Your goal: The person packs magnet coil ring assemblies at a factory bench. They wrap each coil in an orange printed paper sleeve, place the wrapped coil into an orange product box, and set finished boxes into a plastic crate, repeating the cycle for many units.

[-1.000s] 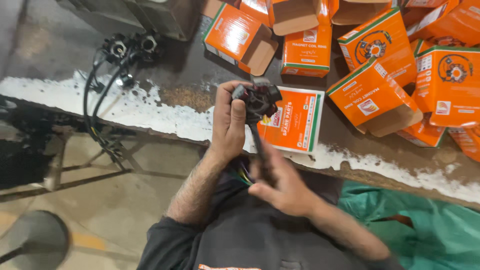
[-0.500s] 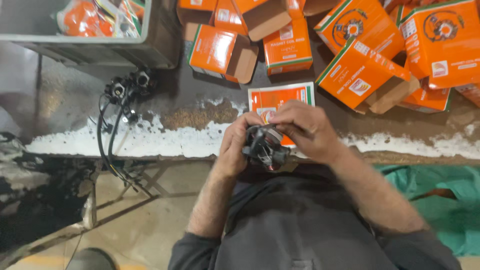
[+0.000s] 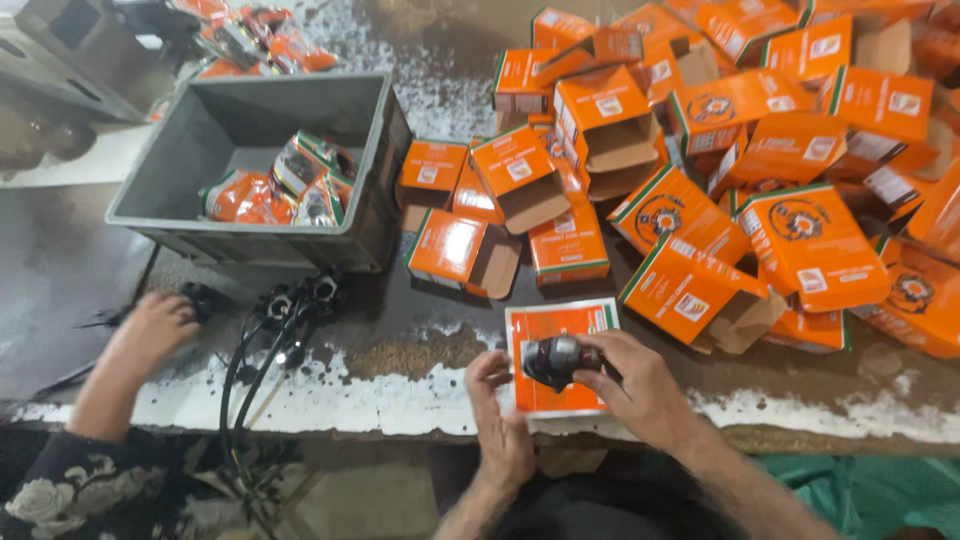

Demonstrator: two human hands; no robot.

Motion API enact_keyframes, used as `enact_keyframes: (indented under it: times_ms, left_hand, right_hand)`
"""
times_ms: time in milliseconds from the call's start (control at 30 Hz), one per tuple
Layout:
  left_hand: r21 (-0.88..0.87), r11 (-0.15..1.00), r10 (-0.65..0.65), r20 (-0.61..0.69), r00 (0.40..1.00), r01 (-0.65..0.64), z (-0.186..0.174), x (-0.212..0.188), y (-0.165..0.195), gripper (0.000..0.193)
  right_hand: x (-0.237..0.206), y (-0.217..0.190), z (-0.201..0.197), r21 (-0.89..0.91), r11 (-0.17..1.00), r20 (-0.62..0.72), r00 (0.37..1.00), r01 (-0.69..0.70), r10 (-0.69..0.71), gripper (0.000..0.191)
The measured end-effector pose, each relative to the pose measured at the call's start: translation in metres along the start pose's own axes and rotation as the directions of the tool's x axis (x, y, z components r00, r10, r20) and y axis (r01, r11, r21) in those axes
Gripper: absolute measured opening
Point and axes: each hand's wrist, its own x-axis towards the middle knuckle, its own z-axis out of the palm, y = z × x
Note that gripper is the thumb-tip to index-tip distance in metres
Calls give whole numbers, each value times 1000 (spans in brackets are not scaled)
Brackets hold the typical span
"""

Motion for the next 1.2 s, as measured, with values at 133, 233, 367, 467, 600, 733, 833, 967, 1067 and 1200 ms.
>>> enact_keyframes:
  times_ms: [133, 233, 367, 467, 600, 733, 833, 967, 1067, 1200]
  left_hand:
    - [587, 651, 243, 438, 865, -480, -6, 14, 24, 101]
    - [495, 702, 215, 539, 814, -513, 4, 18, 28, 103]
    - [423, 874, -13, 515, 857, -241, -5, 18, 19, 97]
    - [193, 935, 191, 431, 882, -297, -16, 18, 22, 88]
    - [-70, 996, -19, 474, 880, 60, -22, 17, 39, 89]
    - [-225, 951, -123, 356, 926, 212, -13, 31, 58, 98]
    - [-314, 928, -139, 202, 969, 199, -4, 44, 68, 103]
    - [-403, 881, -264, 14, 964, 247, 20, 45, 71, 105]
    - [-473, 878, -183, -177, 967, 79, 38, 38, 66, 94]
    - [-471, 873, -253, -210, 945, 129, 47, 23, 57, 88]
  right_hand:
    - [-2, -5, -16, -354, 863, 255, 925, 360, -282, 38]
    - [-10, -26, -8, -349, 883, 352, 917, 314, -187, 32]
    - [-16, -55, -6, 177, 942, 171, 933, 287, -316, 37]
    - [-11, -61, -20, 79, 923, -114, 923, 376, -366, 39]
    - [-4, -54, -28, 295, 955, 226, 971, 13, -83, 61]
    - [5, -53, -17, 451, 892, 253, 954, 31, -161, 65]
    - [11, -62, -2, 566, 818, 83, 980, 102, -179, 67]
    - [12, -68, 19, 616, 727, -291, 945, 303, -148, 78]
    - [0, -67, 43, 579, 719, -440, 890, 384, -121, 93]
    - [-17, -51, 60, 595, 758, -395, 918, 266, -12, 93]
